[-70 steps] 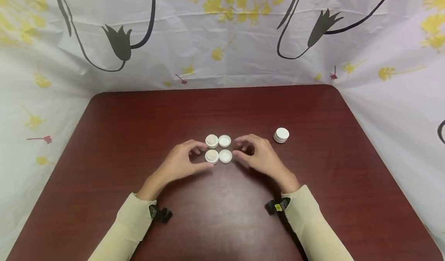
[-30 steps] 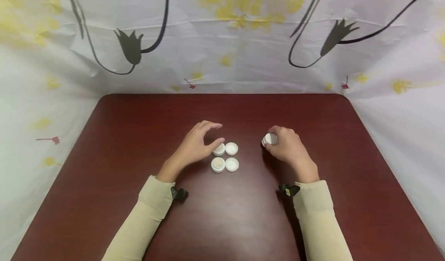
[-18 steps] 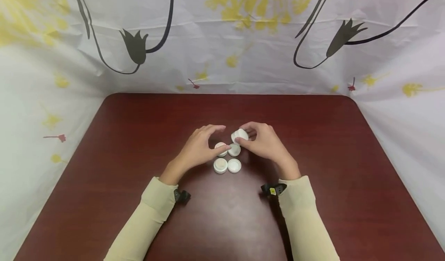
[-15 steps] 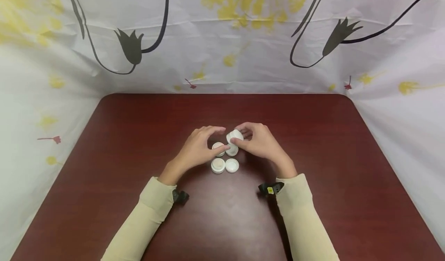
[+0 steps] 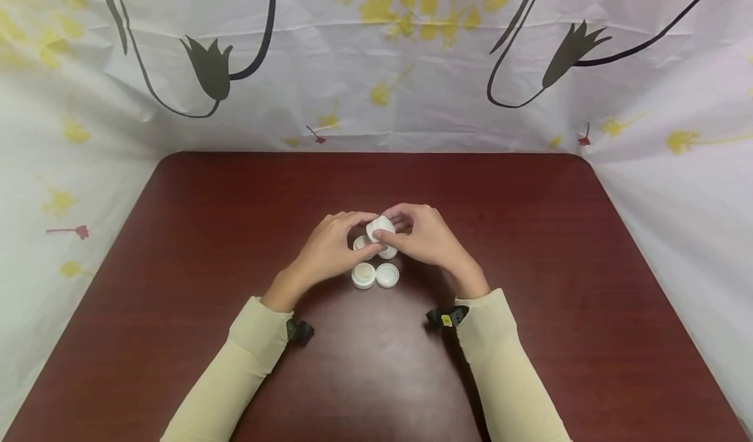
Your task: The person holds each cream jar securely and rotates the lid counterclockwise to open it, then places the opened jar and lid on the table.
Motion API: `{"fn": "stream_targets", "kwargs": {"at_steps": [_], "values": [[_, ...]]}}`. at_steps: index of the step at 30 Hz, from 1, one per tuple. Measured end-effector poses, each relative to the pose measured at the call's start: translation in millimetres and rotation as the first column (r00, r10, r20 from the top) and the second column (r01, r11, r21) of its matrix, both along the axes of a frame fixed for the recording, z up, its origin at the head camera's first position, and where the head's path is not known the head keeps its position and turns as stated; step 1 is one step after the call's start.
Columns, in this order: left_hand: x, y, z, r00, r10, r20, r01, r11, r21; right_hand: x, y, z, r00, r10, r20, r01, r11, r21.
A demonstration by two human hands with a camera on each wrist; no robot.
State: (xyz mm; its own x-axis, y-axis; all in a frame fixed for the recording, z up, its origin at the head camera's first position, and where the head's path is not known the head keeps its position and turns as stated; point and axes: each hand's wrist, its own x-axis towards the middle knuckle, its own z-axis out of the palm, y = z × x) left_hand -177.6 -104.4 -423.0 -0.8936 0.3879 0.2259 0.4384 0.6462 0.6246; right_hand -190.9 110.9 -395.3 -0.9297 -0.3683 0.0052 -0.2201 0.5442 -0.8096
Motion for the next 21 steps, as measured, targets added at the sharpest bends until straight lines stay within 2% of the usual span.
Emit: {"fn": "stream_targets", "kwargs": {"at_steps": [8, 13, 17, 21], "values": [[-0.3, -0.4, 1.9, 0.999, 0.02, -0.033, -0.02, 1.0, 0.006, 1.1, -0.8, -2.7, 1.0, -0.012, 0.002, 0.012, 1.0, 0.001], [-0.3, -1.8, 3.8, 0.999, 0.028, -0.033, -0.028, 1.0, 0.012, -0.3, -1.2, -3.3, 0.998, -0.049, -0.049, 0.051, 0.998, 0.04], [-2.0, -3.6, 4.1, 0.999, 0.025, -0.034, -0.025, 1.0, 0.018, -1.2, -1.6, -2.8, 0.995, -0.038, -0.097, 0.043, 0.998, 0.048], [-3.1, -5.2, 3.2, 1.0, 0.016, -0.023, -0.015, 1.0, 0.022, -0.3, -2.7, -2.4, 0.995, -0.026, -0.094, 0.029, 0.999, 0.034]]}}
